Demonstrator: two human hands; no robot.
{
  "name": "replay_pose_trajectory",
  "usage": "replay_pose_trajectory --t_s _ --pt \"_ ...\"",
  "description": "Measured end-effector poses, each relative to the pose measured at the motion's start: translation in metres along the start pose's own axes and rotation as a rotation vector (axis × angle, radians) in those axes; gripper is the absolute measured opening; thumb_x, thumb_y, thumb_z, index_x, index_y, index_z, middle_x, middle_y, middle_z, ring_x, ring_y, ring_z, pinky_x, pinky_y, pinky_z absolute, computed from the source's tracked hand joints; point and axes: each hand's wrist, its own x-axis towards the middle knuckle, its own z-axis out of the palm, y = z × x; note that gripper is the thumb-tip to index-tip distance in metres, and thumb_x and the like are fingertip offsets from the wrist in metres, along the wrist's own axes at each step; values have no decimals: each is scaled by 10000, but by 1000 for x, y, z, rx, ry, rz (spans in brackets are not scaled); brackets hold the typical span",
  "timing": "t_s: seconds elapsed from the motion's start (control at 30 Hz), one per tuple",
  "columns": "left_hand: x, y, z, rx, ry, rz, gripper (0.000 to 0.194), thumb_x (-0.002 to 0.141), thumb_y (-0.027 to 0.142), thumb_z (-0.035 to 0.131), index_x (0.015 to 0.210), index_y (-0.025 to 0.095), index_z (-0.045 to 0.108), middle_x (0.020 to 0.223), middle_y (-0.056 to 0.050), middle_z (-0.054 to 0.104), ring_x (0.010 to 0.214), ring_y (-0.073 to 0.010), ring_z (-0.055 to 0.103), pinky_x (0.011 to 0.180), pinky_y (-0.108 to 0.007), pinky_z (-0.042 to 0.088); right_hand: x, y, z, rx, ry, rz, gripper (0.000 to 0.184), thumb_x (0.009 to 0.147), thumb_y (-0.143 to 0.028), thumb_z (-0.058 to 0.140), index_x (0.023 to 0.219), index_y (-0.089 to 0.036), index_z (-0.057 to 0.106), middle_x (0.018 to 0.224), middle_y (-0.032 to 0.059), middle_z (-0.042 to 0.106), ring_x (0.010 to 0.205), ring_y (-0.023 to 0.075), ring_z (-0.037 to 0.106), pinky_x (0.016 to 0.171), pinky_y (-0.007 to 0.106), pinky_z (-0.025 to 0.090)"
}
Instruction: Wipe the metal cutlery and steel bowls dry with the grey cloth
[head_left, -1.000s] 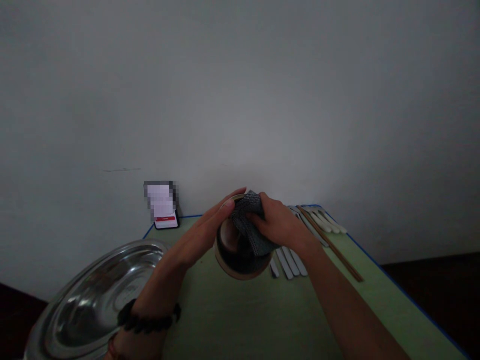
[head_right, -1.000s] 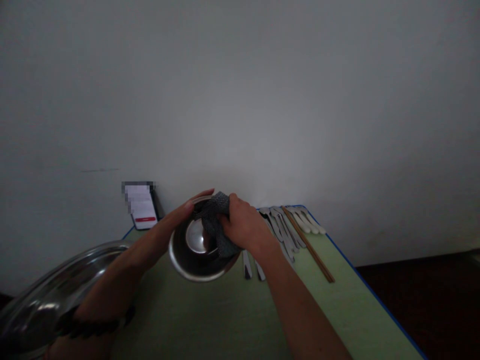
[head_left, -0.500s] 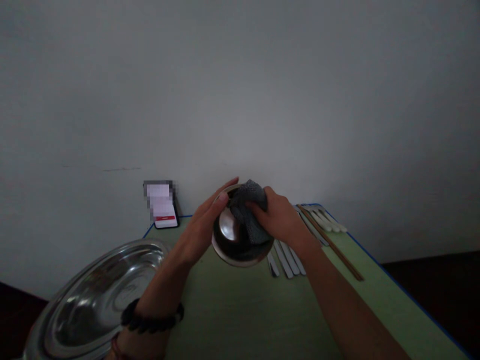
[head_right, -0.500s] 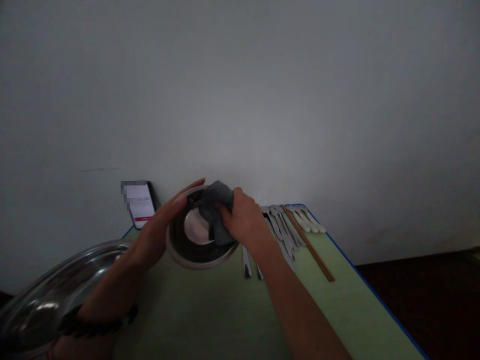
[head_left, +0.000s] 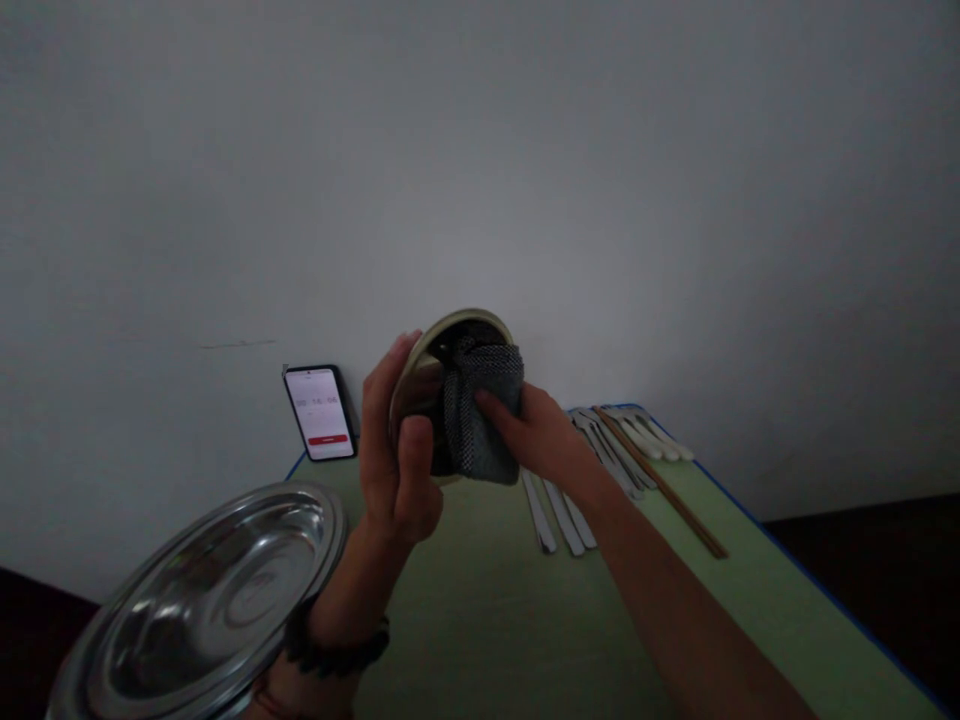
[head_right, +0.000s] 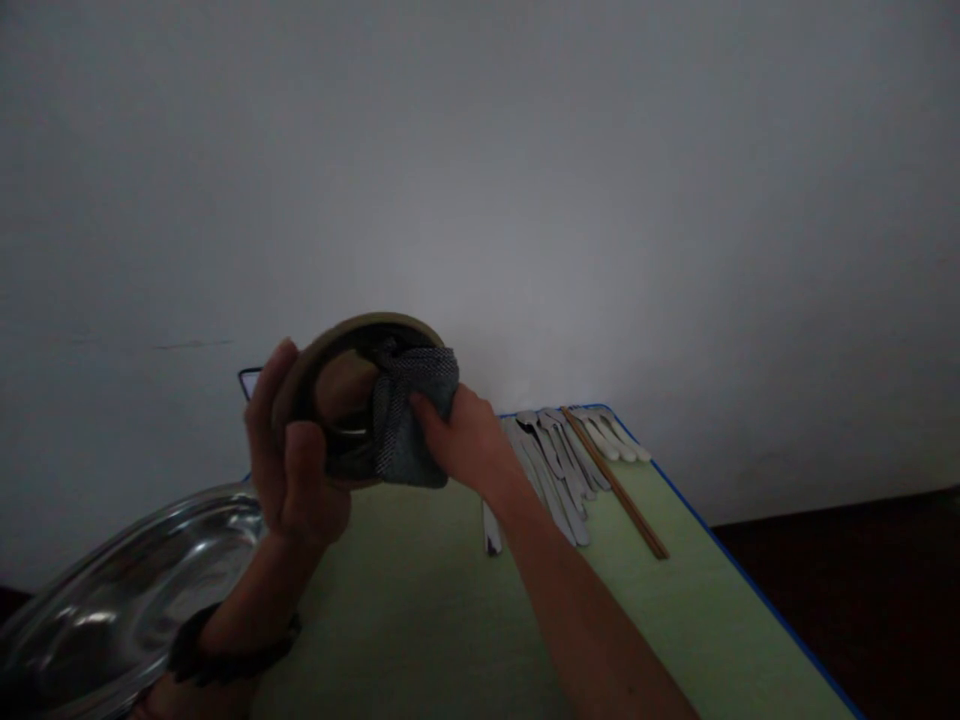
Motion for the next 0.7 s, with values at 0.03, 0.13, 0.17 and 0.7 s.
replay_pose_trajectory --t_s 0.03,0.13,0.17,0.7 --pt "1 0 -1 -33 -8 -43 403 941 310 383 1340 353 416 1372 38 465 1282 -217 394 1103 -376 283 0 1 -2 -30 18 4 371 875 -468 399 940 -163 599 953 123 683 890 234 637 707 303 452" --pt "4 0 -3 -119 -99 -191 400 942 302 382 1340 316 418 1361 8 491 1250 -222 440 1080 -395 316 1 3 -7 -111 70 27 376 871 -457 405 972 -140 582 967 150 674 892 250 630 714 321 445" --pt "4 0 -5 -122 -134 -223 403 939 302 390 1341 303 419 1357 -4 497 1240 -227 451 1075 -405 321 1 4 -8 -131 81 36 380 869 -454 410 997 -135 573 982 158 670 909 257 625 722 326 443" --pt "6 2 -12 -67 -286 -305 412 915 327 420 1325 291 451 1294 -16 554 1201 -237 481 1055 -400 340 -1 6 -15 -175 74 29 386 845 -428 458 1089 -139 538 1018 172 658 973 282 605 760 367 442"
